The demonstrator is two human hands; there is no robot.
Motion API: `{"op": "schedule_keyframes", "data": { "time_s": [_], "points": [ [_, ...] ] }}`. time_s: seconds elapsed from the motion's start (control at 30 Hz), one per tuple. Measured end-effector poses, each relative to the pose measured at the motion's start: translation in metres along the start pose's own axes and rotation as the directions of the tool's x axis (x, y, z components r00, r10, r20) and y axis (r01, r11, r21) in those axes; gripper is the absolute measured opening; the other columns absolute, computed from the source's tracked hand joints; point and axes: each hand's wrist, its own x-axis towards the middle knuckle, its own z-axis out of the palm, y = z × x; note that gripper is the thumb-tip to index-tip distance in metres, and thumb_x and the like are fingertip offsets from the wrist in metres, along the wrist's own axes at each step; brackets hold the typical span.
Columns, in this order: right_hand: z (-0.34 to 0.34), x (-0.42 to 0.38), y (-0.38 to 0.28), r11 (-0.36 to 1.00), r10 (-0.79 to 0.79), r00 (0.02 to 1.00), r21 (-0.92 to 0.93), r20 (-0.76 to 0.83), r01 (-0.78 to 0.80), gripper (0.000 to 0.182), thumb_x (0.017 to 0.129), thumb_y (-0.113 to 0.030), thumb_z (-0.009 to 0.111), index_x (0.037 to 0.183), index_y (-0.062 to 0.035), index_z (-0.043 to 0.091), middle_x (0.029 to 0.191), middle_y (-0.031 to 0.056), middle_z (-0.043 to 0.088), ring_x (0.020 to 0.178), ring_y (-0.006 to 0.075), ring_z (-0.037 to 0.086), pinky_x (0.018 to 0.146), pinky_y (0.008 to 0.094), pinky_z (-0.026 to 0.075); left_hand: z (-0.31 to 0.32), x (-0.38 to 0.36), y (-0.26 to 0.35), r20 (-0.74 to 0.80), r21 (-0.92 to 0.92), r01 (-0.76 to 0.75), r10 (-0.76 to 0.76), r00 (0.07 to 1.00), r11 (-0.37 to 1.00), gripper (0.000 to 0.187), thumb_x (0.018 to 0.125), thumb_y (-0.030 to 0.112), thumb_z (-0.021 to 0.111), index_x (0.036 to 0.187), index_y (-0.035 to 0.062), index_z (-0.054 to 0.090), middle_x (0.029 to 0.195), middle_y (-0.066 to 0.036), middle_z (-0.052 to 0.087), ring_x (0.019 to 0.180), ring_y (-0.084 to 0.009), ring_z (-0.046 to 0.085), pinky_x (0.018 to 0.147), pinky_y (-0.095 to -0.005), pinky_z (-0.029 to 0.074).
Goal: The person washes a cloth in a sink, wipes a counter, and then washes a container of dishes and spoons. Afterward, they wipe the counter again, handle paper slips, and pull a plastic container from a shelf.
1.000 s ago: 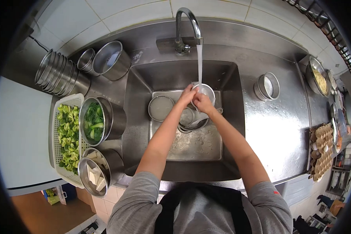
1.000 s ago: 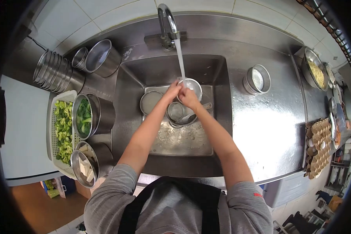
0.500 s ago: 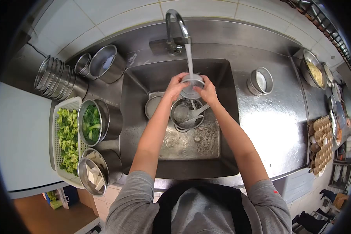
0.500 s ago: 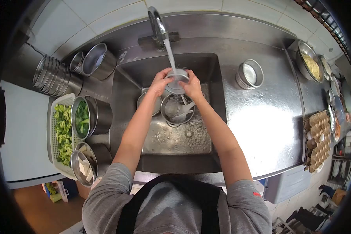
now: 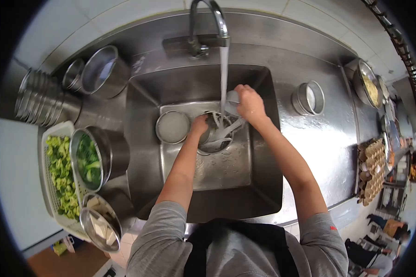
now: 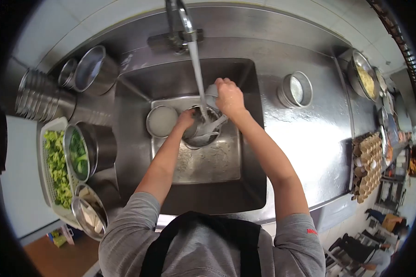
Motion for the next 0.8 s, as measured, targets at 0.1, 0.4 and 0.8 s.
{"op": "schedule_keyframes", "data": {
  "time_s": [0.1,0.4,0.8],
  "points": [
    [-0.079,-0.007,0.019,0.978,0.192,0.971,0.110,-0.143,-0.177,0.037,0.064,0.003,0.054,0.099,-0.0080,0.048,0.094,0.0153,0.055,0.087,0.0335,0.054,0.072,0.0404,0.044,0.016,0.007,-0.003,0.040,0.160,0.023,-0.030,0.999,0.987,0.024,0.069,0.003,0.050,0.093,0.0045,0.055,0.096,-0.019,0.056,0.098,-0.0310,0.052,0.079,-0.0410,0.045],
    [-0.151,-0.054,0.212,0.809,0.577,0.725,0.383,-0.376,-0.446,0.020,0.076,-0.016,0.059,0.084,0.0007,0.051,0.072,0.0090,0.056,0.065,0.0164,0.050,0.060,0.0273,0.040,0.035,-0.002,0.002,-0.024,0.335,-0.215,0.236,0.971,0.917,0.031,0.063,0.000,0.057,0.092,0.0094,0.052,0.095,-0.010,0.051,0.095,-0.0288,0.049,0.079,-0.0377,0.044],
    [-0.142,-0.024,0.150,0.736,0.456,0.806,-0.349,-0.377,-0.580,0.044,0.072,-0.015,0.059,0.115,-0.0117,0.045,0.117,0.0177,0.043,0.096,0.0358,0.052,0.079,0.0433,0.043,-0.005,-0.027,-0.005,0.073,0.409,-0.386,0.392,0.917,0.827,0.016,0.068,0.005,0.055,0.084,0.0029,0.053,0.092,-0.010,0.055,0.092,-0.0274,0.053,0.074,-0.0357,0.047]
  ]
}}
